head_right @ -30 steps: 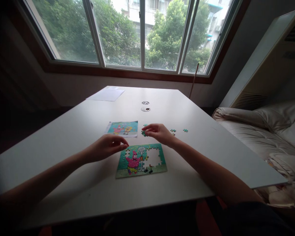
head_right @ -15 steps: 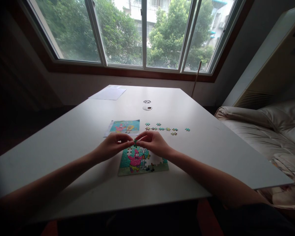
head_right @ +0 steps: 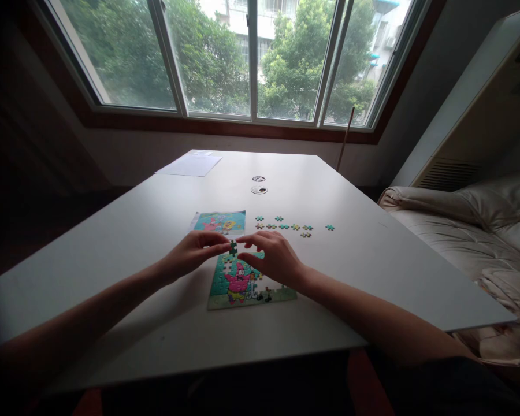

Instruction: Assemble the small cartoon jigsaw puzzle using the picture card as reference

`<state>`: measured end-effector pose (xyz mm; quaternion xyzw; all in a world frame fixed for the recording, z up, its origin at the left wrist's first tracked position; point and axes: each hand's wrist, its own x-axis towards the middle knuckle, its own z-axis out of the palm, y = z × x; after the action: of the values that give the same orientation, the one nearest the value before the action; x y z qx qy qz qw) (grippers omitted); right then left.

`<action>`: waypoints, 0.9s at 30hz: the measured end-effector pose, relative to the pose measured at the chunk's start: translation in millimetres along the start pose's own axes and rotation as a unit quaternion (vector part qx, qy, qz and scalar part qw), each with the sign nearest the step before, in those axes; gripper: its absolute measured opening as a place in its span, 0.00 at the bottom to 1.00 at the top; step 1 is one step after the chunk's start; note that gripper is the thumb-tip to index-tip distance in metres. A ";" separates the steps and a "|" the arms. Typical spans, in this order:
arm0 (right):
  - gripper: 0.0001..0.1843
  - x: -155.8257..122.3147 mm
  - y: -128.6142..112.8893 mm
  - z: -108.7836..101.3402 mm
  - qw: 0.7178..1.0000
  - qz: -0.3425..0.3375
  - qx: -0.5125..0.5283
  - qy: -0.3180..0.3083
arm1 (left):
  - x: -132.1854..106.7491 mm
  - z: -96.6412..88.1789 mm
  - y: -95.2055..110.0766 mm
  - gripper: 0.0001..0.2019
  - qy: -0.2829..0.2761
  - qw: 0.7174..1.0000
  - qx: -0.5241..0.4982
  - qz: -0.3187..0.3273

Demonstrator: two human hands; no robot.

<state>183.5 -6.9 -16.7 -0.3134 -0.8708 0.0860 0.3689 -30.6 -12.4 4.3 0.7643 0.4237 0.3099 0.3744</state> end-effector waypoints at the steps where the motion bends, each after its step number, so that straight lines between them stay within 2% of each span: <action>1: 0.14 0.1 0.0 0.3 1.000 -0.004 -0.001 0.003 | 0.0 0.5 -0.1 0.13 0.000 1.000 -0.004 0.001; 11: 0.11 1.5 -2.7 -2.1 0.999 -0.033 -0.017 0.019 | -0.2 1.3 0.8 0.12 -0.007 1.000 -0.022 0.004; 18: 0.10 1.1 -3.2 -0.7 1.000 -0.024 -0.008 0.014 | -0.2 -1.5 1.1 0.14 -0.024 1.000 0.003 0.009; 22: 0.11 2.9 -7.2 1.9 0.997 0.041 0.051 -0.036 | 0.9 -14.3 -8.1 0.14 -0.034 0.991 0.122 0.038; 24: 0.10 4.2 -9.7 4.1 0.992 0.073 0.074 -0.071 | 1.4 -21.9 -13.4 0.13 -0.027 0.975 0.210 0.065; 27: 0.09 4.9 -11.3 9.3 0.988 0.086 0.074 -0.100 | 1.3 -29.6 -20.5 0.13 -0.050 0.957 0.275 0.081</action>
<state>169.0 -12.1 -16.1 -0.3492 -0.8643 0.2125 0.2931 -61.9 5.3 3.1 0.8842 0.4097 0.1724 0.1439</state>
